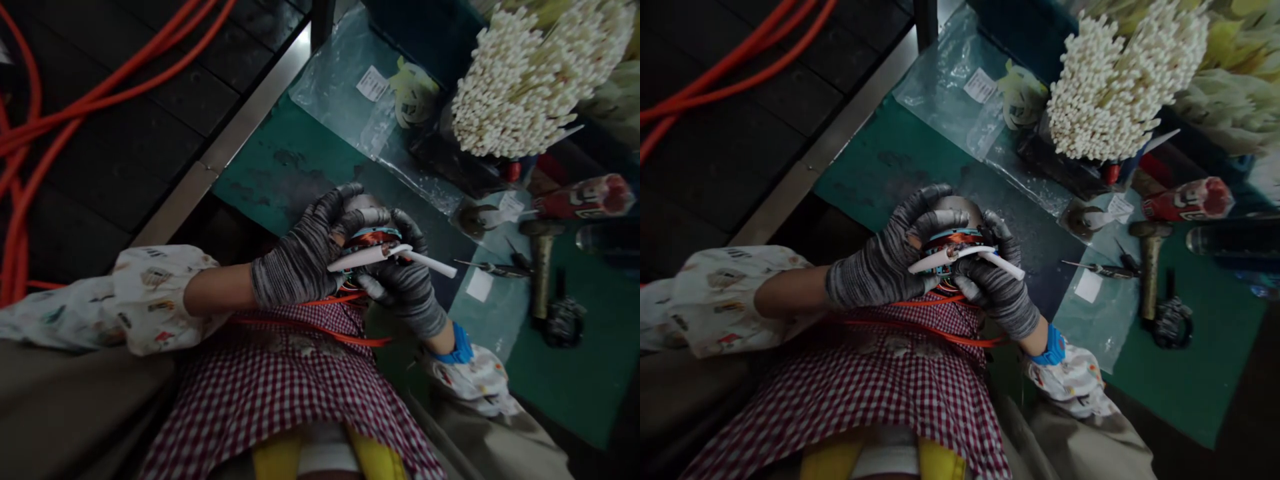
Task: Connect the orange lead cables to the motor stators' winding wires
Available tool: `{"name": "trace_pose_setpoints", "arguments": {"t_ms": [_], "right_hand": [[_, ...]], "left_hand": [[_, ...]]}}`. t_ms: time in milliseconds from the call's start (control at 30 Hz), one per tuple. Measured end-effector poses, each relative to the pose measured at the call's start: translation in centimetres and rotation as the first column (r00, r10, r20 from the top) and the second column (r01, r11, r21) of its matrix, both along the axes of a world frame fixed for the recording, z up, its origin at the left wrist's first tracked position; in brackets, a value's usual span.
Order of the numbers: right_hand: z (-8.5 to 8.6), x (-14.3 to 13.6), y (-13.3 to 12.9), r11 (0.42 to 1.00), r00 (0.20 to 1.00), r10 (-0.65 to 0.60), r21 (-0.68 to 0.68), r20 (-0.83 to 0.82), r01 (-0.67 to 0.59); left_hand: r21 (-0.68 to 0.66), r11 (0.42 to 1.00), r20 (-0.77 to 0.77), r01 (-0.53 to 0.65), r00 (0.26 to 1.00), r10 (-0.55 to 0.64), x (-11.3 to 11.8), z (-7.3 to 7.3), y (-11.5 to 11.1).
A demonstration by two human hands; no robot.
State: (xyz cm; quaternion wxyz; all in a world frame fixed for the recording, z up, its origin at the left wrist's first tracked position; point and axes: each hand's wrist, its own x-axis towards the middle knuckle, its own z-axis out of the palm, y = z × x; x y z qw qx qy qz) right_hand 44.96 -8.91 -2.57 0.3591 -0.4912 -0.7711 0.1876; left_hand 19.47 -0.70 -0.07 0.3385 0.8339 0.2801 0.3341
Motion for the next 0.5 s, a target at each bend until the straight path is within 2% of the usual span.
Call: {"name": "trace_pose_setpoints", "arguments": {"t_ms": [100, 233, 367, 500], "right_hand": [[-0.2, -0.1, 0.1, 0.999, 1.000, 0.011, 0.032, -0.007, -0.011], [-0.3, -0.2, 0.0, 1.000, 0.999, -0.026, 0.008, 0.021, 0.026], [0.2, -0.2, -0.2, 0.999, 0.999, -0.040, -0.024, 0.034, 0.041], [0.9, 0.0, -0.2, 0.994, 0.997, -0.056, -0.086, 0.050, 0.060]], "left_hand": [[-0.015, 1.000, -0.005, 0.000, 1.000, -0.001, -0.1, 0.2, 0.1], [-0.011, 1.000, 0.008, -0.016, 1.000, 0.016, 0.3, 0.2, 0.1], [0.024, 1.000, 0.016, -0.003, 1.000, 0.002, 0.7, 0.4, 0.1], [0.005, 1.000, 0.015, -0.007, 1.000, 0.007, 0.7, 0.4, 0.2]]}}
